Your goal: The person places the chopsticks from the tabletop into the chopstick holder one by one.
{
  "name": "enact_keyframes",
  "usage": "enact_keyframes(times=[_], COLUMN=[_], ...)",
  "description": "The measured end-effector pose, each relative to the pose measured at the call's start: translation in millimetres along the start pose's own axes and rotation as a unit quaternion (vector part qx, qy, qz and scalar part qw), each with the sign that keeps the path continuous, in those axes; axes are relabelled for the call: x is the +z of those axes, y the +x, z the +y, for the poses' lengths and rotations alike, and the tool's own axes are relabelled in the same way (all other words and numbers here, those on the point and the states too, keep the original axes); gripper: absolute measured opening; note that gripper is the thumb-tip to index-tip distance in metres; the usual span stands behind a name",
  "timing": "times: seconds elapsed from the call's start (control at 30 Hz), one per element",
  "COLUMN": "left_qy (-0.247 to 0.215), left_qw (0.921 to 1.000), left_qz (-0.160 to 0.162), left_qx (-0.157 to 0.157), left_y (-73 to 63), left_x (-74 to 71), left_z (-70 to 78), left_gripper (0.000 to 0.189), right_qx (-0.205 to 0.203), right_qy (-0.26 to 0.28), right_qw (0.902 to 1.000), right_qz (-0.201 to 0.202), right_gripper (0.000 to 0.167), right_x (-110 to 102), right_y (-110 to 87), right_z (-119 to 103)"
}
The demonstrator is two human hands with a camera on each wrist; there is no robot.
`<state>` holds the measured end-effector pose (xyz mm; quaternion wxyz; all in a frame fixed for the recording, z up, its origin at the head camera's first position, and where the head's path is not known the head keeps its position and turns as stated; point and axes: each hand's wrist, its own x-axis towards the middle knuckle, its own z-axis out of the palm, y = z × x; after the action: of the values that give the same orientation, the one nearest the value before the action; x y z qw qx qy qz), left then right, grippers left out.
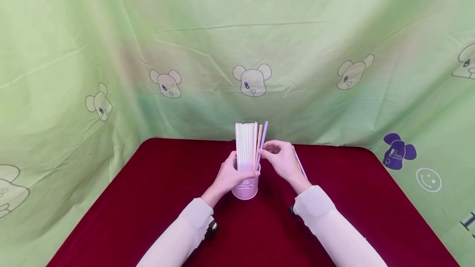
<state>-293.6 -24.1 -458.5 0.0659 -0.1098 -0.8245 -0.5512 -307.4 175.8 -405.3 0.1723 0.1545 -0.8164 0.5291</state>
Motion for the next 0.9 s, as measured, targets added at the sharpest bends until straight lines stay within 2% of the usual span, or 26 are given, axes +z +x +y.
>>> enact_keyframes(times=[0.57,0.9], left_qy=[-0.016,-0.015], left_qw=[0.9998,0.9999], left_qz=[0.001,0.002], left_qx=[0.009,0.006], left_y=[0.2,-0.8], left_x=[-1.0,-0.9], left_z=[1.3,2.0], left_gripper=[0.078,0.079], right_qx=[-0.002,0.008], right_qy=[-0.067,-0.091], right_qw=[0.9977,0.9956], right_qz=[-0.01,-0.02], right_gripper=[0.015,0.025], right_x=[7,-22], right_y=[1.2,8.2], right_z=[5,0])
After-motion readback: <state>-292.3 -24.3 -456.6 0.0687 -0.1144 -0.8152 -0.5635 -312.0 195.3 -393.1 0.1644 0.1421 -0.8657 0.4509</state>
